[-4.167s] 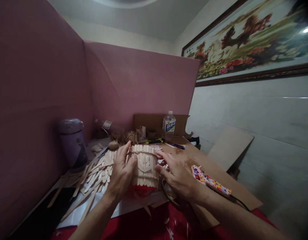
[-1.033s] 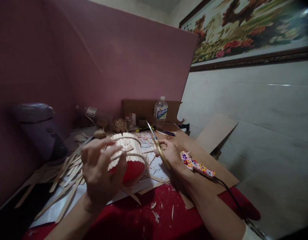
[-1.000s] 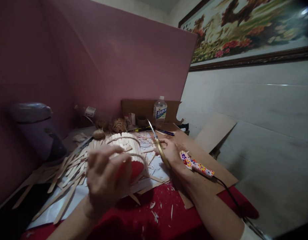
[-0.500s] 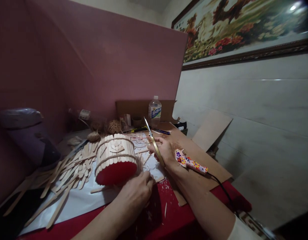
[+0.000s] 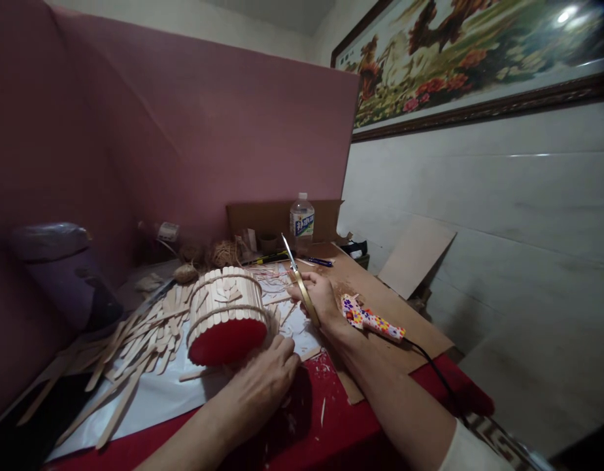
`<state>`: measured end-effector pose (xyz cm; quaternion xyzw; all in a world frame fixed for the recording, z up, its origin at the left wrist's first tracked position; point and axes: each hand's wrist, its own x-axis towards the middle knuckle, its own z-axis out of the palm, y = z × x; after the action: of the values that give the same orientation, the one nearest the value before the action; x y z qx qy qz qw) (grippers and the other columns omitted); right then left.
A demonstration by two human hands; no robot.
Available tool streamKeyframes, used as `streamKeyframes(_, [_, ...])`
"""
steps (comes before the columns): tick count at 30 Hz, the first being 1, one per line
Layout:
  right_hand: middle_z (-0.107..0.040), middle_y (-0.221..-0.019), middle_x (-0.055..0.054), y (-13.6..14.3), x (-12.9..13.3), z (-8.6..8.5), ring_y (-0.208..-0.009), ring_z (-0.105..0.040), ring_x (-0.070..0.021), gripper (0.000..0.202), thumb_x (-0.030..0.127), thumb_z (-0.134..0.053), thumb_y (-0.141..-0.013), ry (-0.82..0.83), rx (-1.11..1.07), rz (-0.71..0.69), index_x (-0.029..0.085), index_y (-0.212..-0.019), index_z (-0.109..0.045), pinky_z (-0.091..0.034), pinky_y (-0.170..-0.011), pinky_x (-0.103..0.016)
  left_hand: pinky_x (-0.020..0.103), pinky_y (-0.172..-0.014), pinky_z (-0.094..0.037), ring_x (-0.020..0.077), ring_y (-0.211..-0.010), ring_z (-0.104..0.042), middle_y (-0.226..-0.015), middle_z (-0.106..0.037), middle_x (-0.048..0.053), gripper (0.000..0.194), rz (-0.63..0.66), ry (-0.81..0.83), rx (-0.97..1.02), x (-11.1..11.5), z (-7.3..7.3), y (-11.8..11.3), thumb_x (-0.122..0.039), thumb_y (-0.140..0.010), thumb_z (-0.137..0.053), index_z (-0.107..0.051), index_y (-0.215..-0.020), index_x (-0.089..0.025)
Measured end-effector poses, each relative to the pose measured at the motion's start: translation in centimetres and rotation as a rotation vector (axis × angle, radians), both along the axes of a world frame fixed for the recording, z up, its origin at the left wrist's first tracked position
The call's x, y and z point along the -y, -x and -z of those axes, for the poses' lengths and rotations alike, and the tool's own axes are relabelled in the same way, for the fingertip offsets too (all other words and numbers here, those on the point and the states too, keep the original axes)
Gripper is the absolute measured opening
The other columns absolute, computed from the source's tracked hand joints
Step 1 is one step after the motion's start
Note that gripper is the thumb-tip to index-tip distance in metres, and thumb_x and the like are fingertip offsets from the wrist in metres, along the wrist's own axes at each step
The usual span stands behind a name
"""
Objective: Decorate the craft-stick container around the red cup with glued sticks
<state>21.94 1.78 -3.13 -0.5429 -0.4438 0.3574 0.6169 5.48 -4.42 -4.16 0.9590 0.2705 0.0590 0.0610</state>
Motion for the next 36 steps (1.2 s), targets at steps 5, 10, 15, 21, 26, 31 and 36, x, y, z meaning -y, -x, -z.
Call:
streamKeyframes(5, [-0.058, -0.047, 0.006, 0.1, 0.3, -0.3, -0.03, -0.04, -0.0059, 0.046, 0.035, -0.076, -0.055, -0.044, -0.062, -0.031, 0.014, -0.092, -0.059, -0.029, -0.032, -0.018, 0.027, -0.069, -0.043, 0.0145, -0.076, -0.052, -0.087, -0.057, 0.004, 0.016, -0.1, 0.301, 0.425, -0.1, -0.3, 0.1, -0.015, -0.088, -0.042, -0.057, -0.084, -0.017])
streamKeyframes(10, [-0.056, -0.05, 0.007, 0.3, 0.7, -0.9, -0.031, -0.038, -0.0051, 0.046, 0.038, -0.074, -0.059, -0.108, -0.135, -0.089, 0.016, -0.095, -0.054, -0.028, -0.03, -0.016, 0.02, -0.048, -0.035, 0.0068, -0.051, -0.042, -0.067, -0.057, 0.0, 0.028, -0.196, 0.958, 0.828, -0.1, -2.6, -0.7, -0.043, -0.085, -0.054, -0.054, -0.082, -0.015])
streamKeyframes(15, [-0.055, -0.052, 0.008, 0.6, 1.6, -1.7, -0.031, -0.037, -0.0039, 0.04, 0.04, -0.072, -0.066, -0.171, -0.182, -0.183, 0.019, -0.092, -0.05, -0.028, -0.029, -0.014, 0.017, -0.037, -0.021, 0.0017, -0.037, -0.032, -0.063, -0.061, 0.0, 0.032, -0.252, 1.236, 0.996, -0.8, -3.7, -0.9, -0.042, -0.075, -0.066, -0.056, -0.088, -0.014])
streamKeyframes(21, [-0.057, -0.055, 0.009, 0.9, 2.4, -2.3, -0.029, -0.04, -0.0035, 0.036, 0.041, -0.072, -0.07, -0.202, -0.191, -0.243, 0.021, -0.091, -0.049, -0.029, -0.028, -0.013, 0.017, -0.035, -0.017, 0.0003, -0.033, -0.03, -0.066, -0.065, 0.001, 0.027, -0.18, 1.306, 1.092, -1.4, -4.0, -1.2, -0.032, -0.072, -0.07, -0.061, -0.09, -0.014])
streamKeyframes(26, [-0.053, -0.052, 0.01, 1.2, 2.9, -2.6, -0.028, -0.04, -0.0039, 0.036, 0.044, -0.07, -0.073, -0.218, -0.238, -0.288, 0.022, -0.089, -0.047, -0.029, -0.028, -0.014, 0.015, -0.036, -0.021, 0.0012, -0.036, -0.036, -0.056, -0.061, 0.0, 0.02, -0.277, 1.187, 1.113, -0.9, -5.3, -1.9, -0.028, -0.068, -0.072, -0.062, -0.075, -0.012])
streamKeyframes(31, [-0.045, -0.043, 0.012, 1.6, 3.7, -3.1, -0.029, -0.037, -0.0064, 0.034, 0.05, -0.061, -0.079, -0.288, -0.254, -0.309, 0.022, -0.09, -0.046, -0.031, -0.029, -0.016, 0.015, -0.035, -0.022, 0.0018, -0.034, -0.034, -0.048, -0.056, -0.004, 0.016, -0.316, 1.062, 1.124, -0.5, -7.6, -2.3, -0.029, -0.071, -0.067, -0.061, -0.068, -0.014])
streamKeyframes(36, [-0.047, -0.047, 0.01, 1.6, 3.8, -3.4, -0.031, -0.037, -0.006, 0.033, 0.049, -0.063, -0.078, -0.294, -0.255, -0.277, 0.022, -0.089, -0.048, -0.03, -0.03, -0.018, 0.017, -0.045, -0.037, 0.006, -0.046, -0.05, -0.056, -0.062, -0.001, 0.007, -0.25, 0.753, 1.15, -0.5, -10.8, -2.0, -0.02, -0.069, -0.062, -0.061, -0.065, -0.014])
